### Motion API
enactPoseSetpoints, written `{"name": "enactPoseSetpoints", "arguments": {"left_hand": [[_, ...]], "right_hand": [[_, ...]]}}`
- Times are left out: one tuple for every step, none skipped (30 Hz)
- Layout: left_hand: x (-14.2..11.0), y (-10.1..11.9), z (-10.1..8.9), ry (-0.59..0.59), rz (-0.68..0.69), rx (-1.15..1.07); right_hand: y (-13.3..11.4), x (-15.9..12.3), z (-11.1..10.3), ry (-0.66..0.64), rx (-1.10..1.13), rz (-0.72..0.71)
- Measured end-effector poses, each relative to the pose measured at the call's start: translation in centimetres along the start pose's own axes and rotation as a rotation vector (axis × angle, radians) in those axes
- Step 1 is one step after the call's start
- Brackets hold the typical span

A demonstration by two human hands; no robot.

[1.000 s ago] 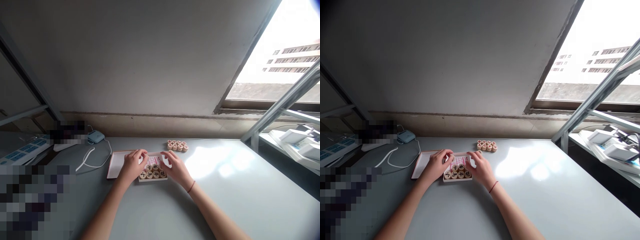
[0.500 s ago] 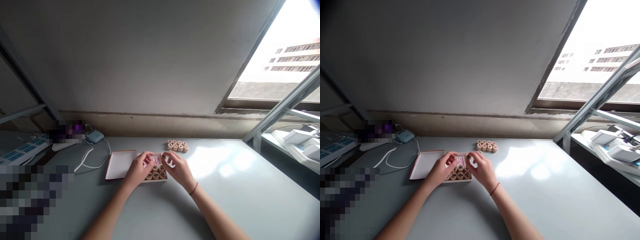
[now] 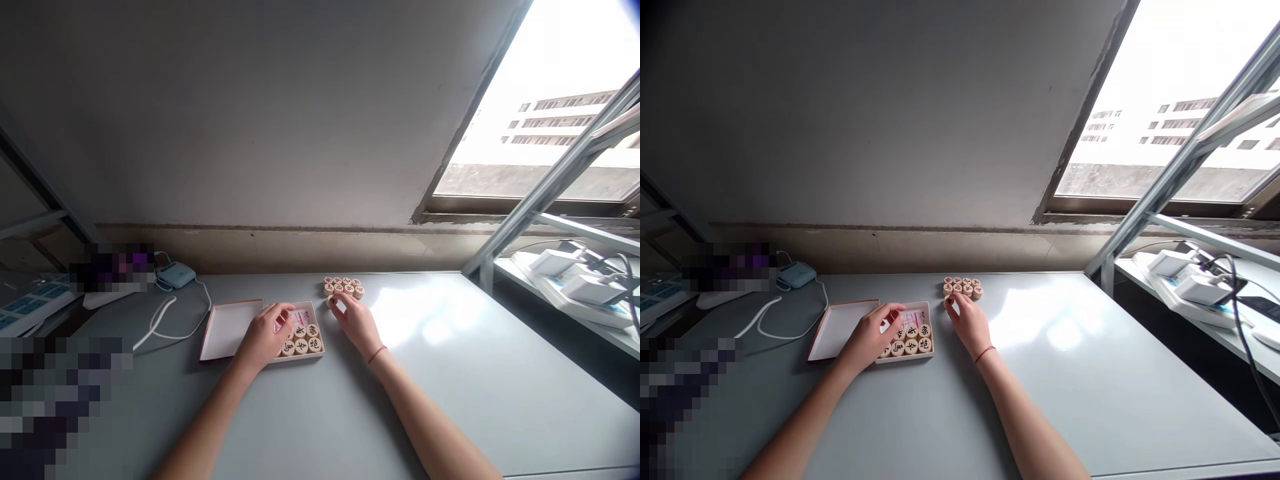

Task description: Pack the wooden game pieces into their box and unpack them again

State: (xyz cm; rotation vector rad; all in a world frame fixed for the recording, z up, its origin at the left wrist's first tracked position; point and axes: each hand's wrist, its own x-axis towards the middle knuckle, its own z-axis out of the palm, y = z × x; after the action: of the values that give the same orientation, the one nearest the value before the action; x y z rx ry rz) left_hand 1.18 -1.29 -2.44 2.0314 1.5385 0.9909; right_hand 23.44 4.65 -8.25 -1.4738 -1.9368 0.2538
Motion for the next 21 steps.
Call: {"name": "enactPoseSetpoints", "arguments": {"left_hand": [[0.0,0.0,0.0,-0.001,0.002,0.002],[0.0,-0.1,0.0,-0.003,0.003,0.004],[0.0,-0.2,0.1,-0.007,0.002,0.006],[0.0,-0.2,0.1,-0.012,0.0,0.008],[0.0,-0.3,0.1,-0.018,-0.003,0.012],[0.0,-0.4,0.2,-0.024,-0.004,0.016],[0.0,-0.4,0.2,-0.029,-0.003,0.02],[0.0,-0.5,0.3,-0.032,-0.003,0.023],[0.0,-0.5,0.3,-0.036,-0.002,0.025],[0.0,-0.6,0.3,-0.036,-0.003,0.027],[0.0,-0.6,0.3,-0.034,-0.006,0.03],[0.1,-0.7,0.3,-0.031,-0.01,0.034],[0.1,-0.7,0.3,-0.03,-0.016,0.04],[0.2,-0.8,0.3,-0.029,-0.024,0.049],[0.2,-1.0,0.3,-0.029,-0.033,0.062],[0.2,-1.1,0.2,-0.03,-0.041,0.086],[0.2,-1.3,0.2,-0.033,-0.046,0.121],[0.2,-1.5,0.2,-0.041,-0.049,0.168],[0.1,-1.7,0.2,-0.056,-0.052,0.223],[0.1,-1.9,0.3,-0.082,-0.058,0.28],[0.0,-2.0,0.3,-0.116,-0.065,0.331]], "right_hand": [[0.0,0.0,0.2,-0.002,-0.033,-0.004],[0.1,0.0,0.4,-0.003,-0.061,-0.003],[0.1,0.0,0.5,-0.005,-0.082,0.004],[0.1,0.0,0.6,-0.008,-0.099,0.016],[0.1,0.0,0.7,-0.012,-0.112,0.03],[0.0,0.1,0.7,-0.017,-0.124,0.043],[0.0,0.1,0.7,-0.022,-0.132,0.053],[0.0,0.1,0.8,-0.025,-0.138,0.062],[0.0,0.1,0.8,-0.027,-0.142,0.069],[0.0,0.1,0.9,-0.029,-0.143,0.073],[0.0,0.1,0.9,-0.03,-0.142,0.075],[0.1,0.1,1.0,-0.031,-0.139,0.077],[0.1,0.1,1.0,-0.028,-0.134,0.08],[0.1,0.1,1.0,-0.019,-0.126,0.079],[0.1,0.1,0.9,-0.002,-0.116,0.075],[-0.1,0.0,0.8,0.022,-0.101,0.063],[-0.2,0.0,0.7,0.048,-0.076,0.043],[-0.5,-0.1,0.5,0.069,-0.036,0.019],[-0.9,-0.2,0.4,0.076,0.016,-0.008],[-1.3,-0.3,0.2,0.065,0.074,-0.032],[-1.8,-0.5,0.1,0.04,0.13,-0.051]]}}
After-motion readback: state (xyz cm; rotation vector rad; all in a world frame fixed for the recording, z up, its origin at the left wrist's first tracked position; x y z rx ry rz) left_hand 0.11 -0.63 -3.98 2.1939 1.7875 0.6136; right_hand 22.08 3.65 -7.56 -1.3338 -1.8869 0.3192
